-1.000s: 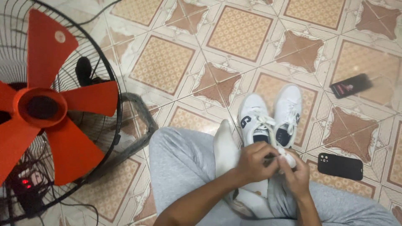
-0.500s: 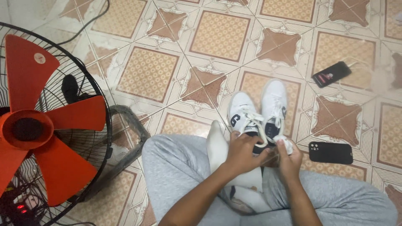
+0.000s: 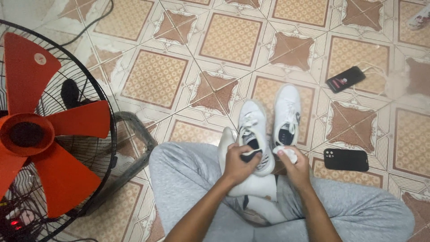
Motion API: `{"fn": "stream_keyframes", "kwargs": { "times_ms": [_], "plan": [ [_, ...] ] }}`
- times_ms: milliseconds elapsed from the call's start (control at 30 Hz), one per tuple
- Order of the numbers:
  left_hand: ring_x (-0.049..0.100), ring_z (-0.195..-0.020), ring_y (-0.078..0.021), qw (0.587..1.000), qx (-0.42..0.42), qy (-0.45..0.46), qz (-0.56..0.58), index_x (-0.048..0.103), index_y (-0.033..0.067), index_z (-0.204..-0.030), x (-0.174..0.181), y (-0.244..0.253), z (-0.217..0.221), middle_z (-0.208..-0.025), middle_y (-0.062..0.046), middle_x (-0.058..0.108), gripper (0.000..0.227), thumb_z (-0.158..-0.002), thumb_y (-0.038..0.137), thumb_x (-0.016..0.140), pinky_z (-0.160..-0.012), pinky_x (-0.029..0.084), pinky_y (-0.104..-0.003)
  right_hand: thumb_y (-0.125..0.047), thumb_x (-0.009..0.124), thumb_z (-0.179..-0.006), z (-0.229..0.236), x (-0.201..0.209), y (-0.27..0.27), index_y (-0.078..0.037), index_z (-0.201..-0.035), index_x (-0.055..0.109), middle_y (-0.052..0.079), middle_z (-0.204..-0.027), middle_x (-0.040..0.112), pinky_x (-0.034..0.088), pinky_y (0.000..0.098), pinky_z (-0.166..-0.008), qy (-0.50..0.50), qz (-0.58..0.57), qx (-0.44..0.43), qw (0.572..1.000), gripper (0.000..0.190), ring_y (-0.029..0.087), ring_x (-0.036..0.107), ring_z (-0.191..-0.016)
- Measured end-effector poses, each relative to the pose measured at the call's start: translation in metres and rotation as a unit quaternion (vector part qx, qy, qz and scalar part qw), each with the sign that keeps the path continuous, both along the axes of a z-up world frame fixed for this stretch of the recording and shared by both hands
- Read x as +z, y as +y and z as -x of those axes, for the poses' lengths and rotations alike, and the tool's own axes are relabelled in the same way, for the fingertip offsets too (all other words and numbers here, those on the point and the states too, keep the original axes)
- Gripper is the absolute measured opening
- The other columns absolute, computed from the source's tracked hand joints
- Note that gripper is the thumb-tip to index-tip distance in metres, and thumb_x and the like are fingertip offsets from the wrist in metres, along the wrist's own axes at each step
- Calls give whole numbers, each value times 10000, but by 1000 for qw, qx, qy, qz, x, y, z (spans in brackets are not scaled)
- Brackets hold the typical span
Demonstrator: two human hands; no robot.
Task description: Cleaning white sneakers with a cloth while sitting on the floor.
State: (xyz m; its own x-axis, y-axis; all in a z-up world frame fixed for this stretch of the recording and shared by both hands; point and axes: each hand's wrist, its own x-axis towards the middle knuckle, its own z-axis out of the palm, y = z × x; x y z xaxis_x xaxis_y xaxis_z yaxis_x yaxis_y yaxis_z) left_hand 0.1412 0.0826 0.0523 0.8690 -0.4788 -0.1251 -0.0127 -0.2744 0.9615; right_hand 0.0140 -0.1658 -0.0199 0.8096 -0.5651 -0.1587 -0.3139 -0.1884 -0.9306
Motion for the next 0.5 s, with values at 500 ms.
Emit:
{"fn": "stream_keyframes", "kwargs": {
  "times_ms": [500],
  "plan": [
    [547,-710,-43,961,69,102,248,578,199,-648,-33,78,-1,-641,93,607,522,-982,138,975,-1286,545,-417,-276,952,-1061,-10,33,82,-91,-1108,909,61,-1104,848,637,380,-1018,-164,28,175,971,196,216,816,-1073]
  ]
}}
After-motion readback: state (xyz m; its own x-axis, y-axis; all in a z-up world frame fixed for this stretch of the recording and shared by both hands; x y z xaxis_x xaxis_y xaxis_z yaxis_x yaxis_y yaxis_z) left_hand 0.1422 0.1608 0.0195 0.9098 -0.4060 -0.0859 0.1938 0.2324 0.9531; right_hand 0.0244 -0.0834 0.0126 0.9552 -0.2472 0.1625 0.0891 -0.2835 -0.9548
